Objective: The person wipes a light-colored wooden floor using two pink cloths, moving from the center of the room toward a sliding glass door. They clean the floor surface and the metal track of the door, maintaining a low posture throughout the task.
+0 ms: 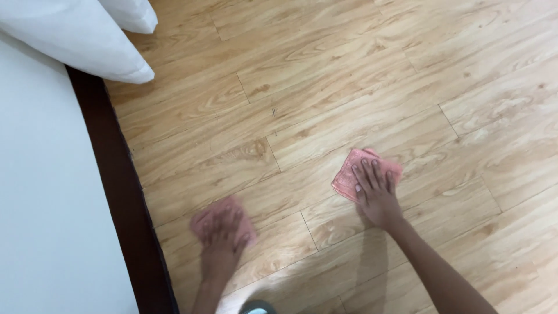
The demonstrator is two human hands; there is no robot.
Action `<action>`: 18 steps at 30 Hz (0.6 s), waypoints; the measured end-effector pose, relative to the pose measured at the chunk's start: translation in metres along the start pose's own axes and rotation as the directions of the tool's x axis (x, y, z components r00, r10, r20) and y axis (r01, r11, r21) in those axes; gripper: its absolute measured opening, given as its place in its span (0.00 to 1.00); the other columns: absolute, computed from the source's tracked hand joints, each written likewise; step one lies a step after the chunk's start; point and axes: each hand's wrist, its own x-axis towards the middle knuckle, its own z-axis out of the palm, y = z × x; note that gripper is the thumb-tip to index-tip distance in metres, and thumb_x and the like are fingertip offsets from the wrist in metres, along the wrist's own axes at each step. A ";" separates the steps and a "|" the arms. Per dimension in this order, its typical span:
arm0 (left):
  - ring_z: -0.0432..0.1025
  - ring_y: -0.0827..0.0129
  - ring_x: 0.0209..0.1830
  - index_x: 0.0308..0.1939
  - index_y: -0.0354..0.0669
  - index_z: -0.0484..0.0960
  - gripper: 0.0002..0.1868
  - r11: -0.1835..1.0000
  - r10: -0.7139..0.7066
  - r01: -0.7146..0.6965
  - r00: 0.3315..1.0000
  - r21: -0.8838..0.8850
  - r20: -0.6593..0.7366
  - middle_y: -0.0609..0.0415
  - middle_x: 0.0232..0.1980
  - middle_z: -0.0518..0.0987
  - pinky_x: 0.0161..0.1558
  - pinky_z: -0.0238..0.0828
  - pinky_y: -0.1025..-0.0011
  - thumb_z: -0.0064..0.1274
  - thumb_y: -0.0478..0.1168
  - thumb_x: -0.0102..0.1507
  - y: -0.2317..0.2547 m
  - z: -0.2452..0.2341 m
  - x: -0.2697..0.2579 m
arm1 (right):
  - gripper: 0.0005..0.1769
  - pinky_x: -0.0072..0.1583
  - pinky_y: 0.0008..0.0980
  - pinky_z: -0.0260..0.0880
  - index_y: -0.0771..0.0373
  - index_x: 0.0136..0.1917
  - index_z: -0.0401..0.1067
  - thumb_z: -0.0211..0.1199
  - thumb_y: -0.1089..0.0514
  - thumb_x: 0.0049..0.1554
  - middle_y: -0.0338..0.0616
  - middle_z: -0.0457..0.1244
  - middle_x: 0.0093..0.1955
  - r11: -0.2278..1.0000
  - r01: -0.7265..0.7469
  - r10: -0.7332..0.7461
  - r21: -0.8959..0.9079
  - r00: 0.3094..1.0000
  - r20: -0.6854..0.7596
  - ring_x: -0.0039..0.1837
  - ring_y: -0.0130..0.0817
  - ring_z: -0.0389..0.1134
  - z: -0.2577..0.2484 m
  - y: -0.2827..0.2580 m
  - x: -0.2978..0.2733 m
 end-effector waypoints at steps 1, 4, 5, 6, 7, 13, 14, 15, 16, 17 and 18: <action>0.40 0.57 0.82 0.81 0.75 0.44 0.39 1.000 -0.007 0.007 1.000 -0.001 -0.008 0.62 0.82 0.50 0.77 0.34 0.49 0.29 0.72 0.67 -0.028 0.024 0.001 | 0.34 0.80 0.55 0.28 0.38 0.85 0.35 0.28 0.43 0.67 0.33 0.30 0.88 1.000 0.007 -0.007 -0.004 1.000 -0.007 0.87 0.41 0.25 0.002 -0.006 -0.001; 0.39 0.55 0.84 0.81 0.69 0.47 0.40 0.984 -0.149 0.154 0.987 0.089 -0.057 0.59 0.83 0.50 0.79 0.35 0.46 0.28 0.69 0.66 -0.083 0.054 0.005 | 0.34 0.79 0.56 0.26 0.37 0.85 0.33 0.27 0.42 0.68 0.33 0.29 0.88 1.000 0.014 -0.014 0.000 0.999 0.049 0.87 0.41 0.23 0.006 -0.014 -0.017; 0.42 0.52 0.84 0.81 0.64 0.50 0.39 0.979 -0.193 0.200 0.972 0.043 -0.134 0.56 0.83 0.51 0.79 0.37 0.44 0.27 0.68 0.68 -0.085 0.036 0.014 | 0.33 0.79 0.55 0.27 0.37 0.85 0.34 0.27 0.41 0.68 0.32 0.30 0.88 0.998 0.064 -0.063 -0.026 0.997 0.046 0.87 0.40 0.24 0.004 -0.011 -0.023; 0.45 0.49 0.84 0.80 0.59 0.54 0.39 0.971 -0.236 0.240 0.948 -0.006 -0.215 0.53 0.84 0.52 0.79 0.38 0.43 0.26 0.68 0.69 -0.087 0.016 0.030 | 0.33 0.79 0.53 0.28 0.36 0.85 0.36 0.28 0.40 0.68 0.31 0.31 0.88 0.992 0.113 -0.111 -0.054 0.993 0.036 0.87 0.39 0.25 0.002 -0.007 -0.024; 0.45 0.49 0.84 0.80 0.59 0.54 0.39 0.971 -0.236 0.241 0.947 -0.006 -0.218 0.53 0.84 0.52 0.79 0.38 0.43 0.26 0.68 0.69 -0.093 0.013 0.044 | 0.33 0.79 0.53 0.28 0.36 0.85 0.36 0.28 0.40 0.68 0.31 0.31 0.88 0.992 0.114 -0.112 -0.054 0.993 0.033 0.87 0.39 0.25 0.000 -0.001 -0.025; 0.33 0.45 0.84 0.83 0.57 0.44 0.35 0.881 -0.466 0.428 0.856 -0.199 -0.225 0.46 0.85 0.40 0.77 0.26 0.37 0.25 0.61 0.74 -0.102 0.025 0.114 | 0.32 0.81 0.47 0.29 0.31 0.82 0.43 0.23 0.32 0.67 0.24 0.32 0.87 0.962 0.234 -0.213 -0.143 0.965 0.150 0.87 0.33 0.26 -0.002 0.052 -0.011; 0.29 0.47 0.84 0.83 0.59 0.41 0.36 0.867 -0.491 0.459 0.854 -0.195 -0.171 0.48 0.85 0.37 0.77 0.21 0.37 0.22 0.64 0.73 -0.096 0.029 0.115 | 0.32 0.81 0.49 0.31 0.33 0.83 0.43 0.25 0.34 0.67 0.28 0.33 0.88 0.976 0.191 -0.180 -0.103 0.978 0.106 0.87 0.37 0.28 0.002 0.062 -0.008; 0.25 0.48 0.84 0.82 0.60 0.37 0.38 0.852 -0.514 0.489 0.850 -0.190 -0.118 0.50 0.85 0.33 0.77 0.16 0.37 0.19 0.66 0.71 -0.089 0.034 0.117 | 0.32 0.81 0.51 0.33 0.36 0.83 0.44 0.27 0.36 0.68 0.32 0.34 0.88 0.987 0.149 -0.145 -0.061 0.987 0.064 0.87 0.40 0.29 0.006 0.073 -0.005; 0.25 0.48 0.84 0.82 0.60 0.37 0.38 0.851 -0.514 0.489 0.850 -0.191 -0.114 0.50 0.85 0.33 0.77 0.16 0.37 0.19 0.66 0.71 -0.080 0.031 0.110 | 0.32 0.81 0.51 0.33 0.36 0.83 0.44 0.27 0.36 0.68 0.32 0.34 0.88 0.987 0.149 -0.144 -0.063 0.987 0.068 0.87 0.40 0.29 0.007 0.073 0.002; 0.26 0.47 0.84 0.82 0.59 0.37 0.38 0.884 -0.452 0.436 0.889 -0.169 -0.075 0.50 0.85 0.34 0.77 0.20 0.37 0.20 0.65 0.71 -0.071 0.027 0.102 | 0.33 0.79 0.56 0.36 0.39 0.84 0.41 0.30 0.39 0.68 0.37 0.33 0.88 0.999 -0.003 0.001 0.040 0.999 0.050 0.87 0.46 0.29 0.009 0.072 0.009; 0.27 0.47 0.84 0.82 0.58 0.37 0.38 0.910 -0.397 0.387 0.917 -0.151 -0.040 0.50 0.85 0.34 0.76 0.24 0.36 0.21 0.64 0.71 -0.065 0.022 0.097 | 0.34 0.78 0.62 0.40 0.43 0.86 0.38 0.33 0.42 0.68 0.42 0.33 0.88 0.979 -0.142 0.137 0.144 0.990 0.043 0.87 0.52 0.29 0.009 0.070 0.023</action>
